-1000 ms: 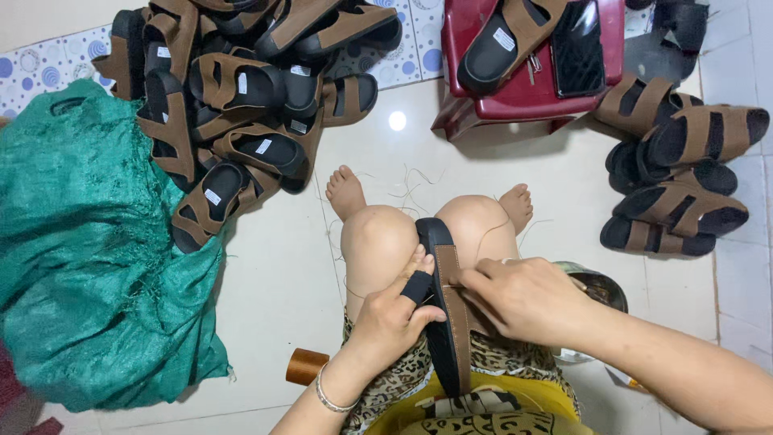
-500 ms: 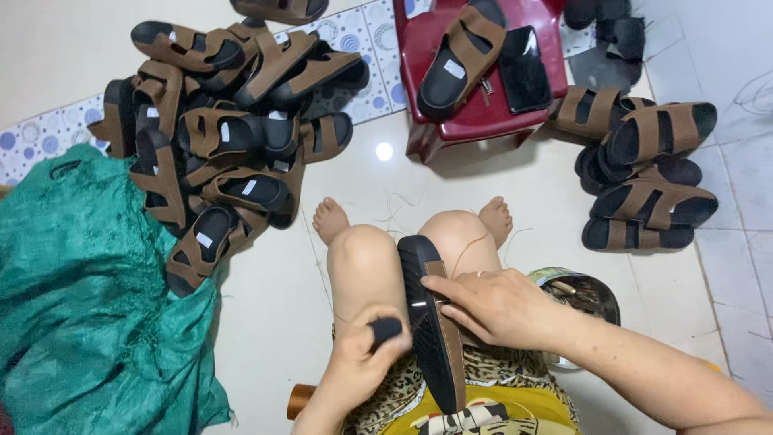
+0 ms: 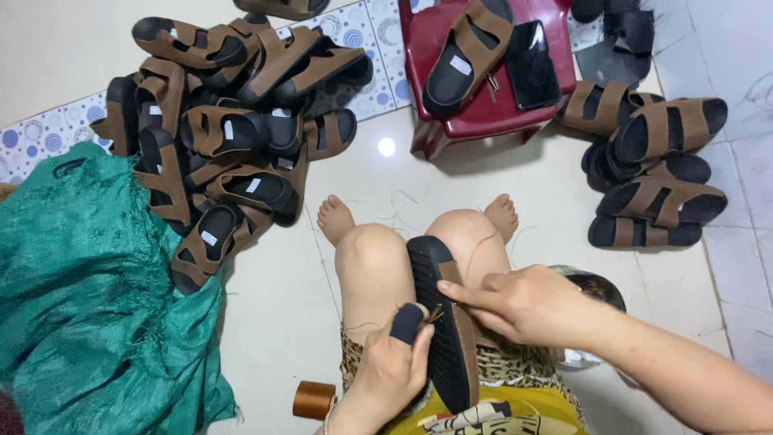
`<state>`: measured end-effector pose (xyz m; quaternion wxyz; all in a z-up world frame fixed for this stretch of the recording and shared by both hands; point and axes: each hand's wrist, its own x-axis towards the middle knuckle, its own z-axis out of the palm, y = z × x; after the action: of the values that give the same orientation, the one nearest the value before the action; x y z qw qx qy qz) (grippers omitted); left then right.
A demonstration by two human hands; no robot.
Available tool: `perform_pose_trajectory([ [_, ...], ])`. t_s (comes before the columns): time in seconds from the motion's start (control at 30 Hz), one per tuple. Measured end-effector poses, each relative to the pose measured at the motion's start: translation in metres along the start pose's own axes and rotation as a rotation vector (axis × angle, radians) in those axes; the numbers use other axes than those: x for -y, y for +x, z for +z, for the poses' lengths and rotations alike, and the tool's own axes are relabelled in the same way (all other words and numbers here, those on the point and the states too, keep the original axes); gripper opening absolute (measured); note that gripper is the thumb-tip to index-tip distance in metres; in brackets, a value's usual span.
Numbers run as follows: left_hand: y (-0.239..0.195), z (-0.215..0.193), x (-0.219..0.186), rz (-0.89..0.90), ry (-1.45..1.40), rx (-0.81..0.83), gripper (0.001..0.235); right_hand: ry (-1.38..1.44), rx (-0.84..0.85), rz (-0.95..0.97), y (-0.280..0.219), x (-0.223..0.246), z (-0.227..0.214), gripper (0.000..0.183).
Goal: The person sits on the floor and sews a brown sandal using a needle and thread. They repeatedly push the needle through the sole and pull the thread to stitch the sandal together.
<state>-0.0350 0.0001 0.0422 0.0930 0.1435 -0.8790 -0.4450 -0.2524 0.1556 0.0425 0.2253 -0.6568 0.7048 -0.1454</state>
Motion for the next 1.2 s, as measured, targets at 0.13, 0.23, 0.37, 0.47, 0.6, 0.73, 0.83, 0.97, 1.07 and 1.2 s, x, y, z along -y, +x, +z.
perform_pose_trajectory([
  [0.13, -0.008, -0.004, 0.023, -0.003, -0.082, -0.137, 0.020, 0.156, 0.352, 0.287, -0.006, -0.023, -0.052, 0.047],
  [0.23, -0.014, -0.006, 0.033, -0.334, -0.241, -0.159, 0.022, 0.048, 0.585, 0.646, -0.026, -0.039, -0.069, 0.058],
  [0.37, -0.005, -0.024, 0.017, -0.398, -0.459, -0.347, 0.013, 0.648, 0.235, 0.570, -0.025, -0.020, -0.025, 0.057],
  [0.47, 0.002, -0.039, 0.010, -0.388, -0.247, -0.412, 0.032, 0.943, -0.002, 0.359, -0.002, 0.001, -0.001, 0.029],
  [0.6, 0.014, -0.034, -0.022, 0.207, 0.383, -0.312, 0.019, 1.127, -0.154, 0.141, 0.011, 0.004, -0.005, 0.017],
  [0.73, 0.016, 0.027, -0.023, 0.438, 0.398, -0.238, 0.048, 1.399, -0.085, 0.262, 0.012, 0.004, 0.003, 0.024],
  [0.83, 0.018, 0.065, -0.006, 0.241, 0.663, -0.153, 0.022, 1.510, -0.098, 0.270, 0.010, -0.001, 0.010, 0.028],
  [0.97, 0.017, 0.052, 0.005, 0.309, 0.422, -0.075, 0.018, 1.627, -0.119, 0.276, 0.004, -0.006, 0.028, 0.025],
  [1.07, 0.011, 0.007, -0.002, 0.230, 0.017, 0.203, 0.016, 1.407, 0.058, 0.350, 0.014, 0.011, 0.017, 0.028],
  [1.2, -0.013, -0.024, -0.007, -0.223, -0.895, 0.300, 0.033, 0.712, -0.204, 0.051, 0.026, 0.049, 0.024, 0.019],
])
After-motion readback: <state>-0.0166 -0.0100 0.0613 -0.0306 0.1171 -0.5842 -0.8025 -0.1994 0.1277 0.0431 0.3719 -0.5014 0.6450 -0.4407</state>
